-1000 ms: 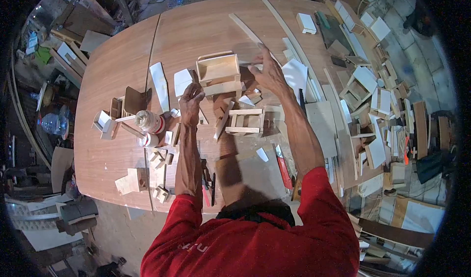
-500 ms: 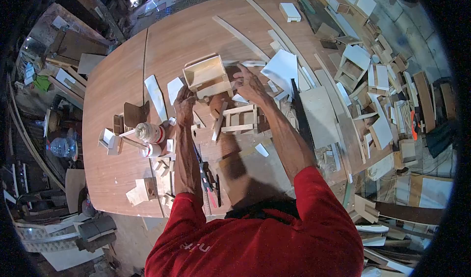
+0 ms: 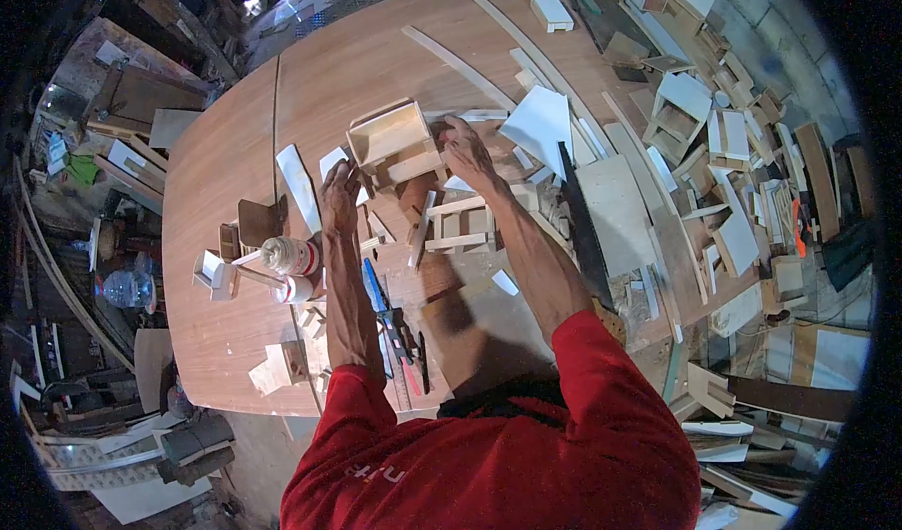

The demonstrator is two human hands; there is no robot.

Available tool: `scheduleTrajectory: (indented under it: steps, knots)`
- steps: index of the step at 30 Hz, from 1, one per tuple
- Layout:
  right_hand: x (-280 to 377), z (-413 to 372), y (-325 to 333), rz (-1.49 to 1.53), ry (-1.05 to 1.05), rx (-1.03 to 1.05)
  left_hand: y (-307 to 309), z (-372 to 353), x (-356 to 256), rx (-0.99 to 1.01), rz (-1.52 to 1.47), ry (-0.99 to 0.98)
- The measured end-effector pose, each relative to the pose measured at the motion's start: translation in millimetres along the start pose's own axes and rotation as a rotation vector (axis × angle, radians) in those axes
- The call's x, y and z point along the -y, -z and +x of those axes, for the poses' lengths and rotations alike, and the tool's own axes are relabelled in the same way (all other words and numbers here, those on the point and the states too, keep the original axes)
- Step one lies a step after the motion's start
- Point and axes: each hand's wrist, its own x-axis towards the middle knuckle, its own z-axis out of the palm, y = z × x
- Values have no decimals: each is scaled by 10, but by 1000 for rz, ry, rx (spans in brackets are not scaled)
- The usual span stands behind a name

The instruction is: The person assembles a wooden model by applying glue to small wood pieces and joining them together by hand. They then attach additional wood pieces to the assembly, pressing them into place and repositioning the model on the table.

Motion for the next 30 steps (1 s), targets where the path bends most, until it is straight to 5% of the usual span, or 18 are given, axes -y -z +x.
scheduleTrajectory:
  steps: [5, 7, 14, 20, 22, 30]
  knots:
    - [10, 92, -67, -69, 138, -60, -85, 93, 7, 22, 75, -124]
    - [78, 134, -104, 192, -41, -111, -74, 127, 24, -18, 29, -107]
    - [293, 97, -12, 184, -176, -14, -110, 149, 53, 54, 111, -227]
    - [104, 94, -31, 194, -132, -6, -250, -19, -158, 75, 150, -225]
    - [-93, 83, -109, 39, 48, -92, -220, -5, -141, 55, 181, -245]
    - [-19, 43, -83, -11, 21, -12, -206, 38, -91, 52, 171, -233]
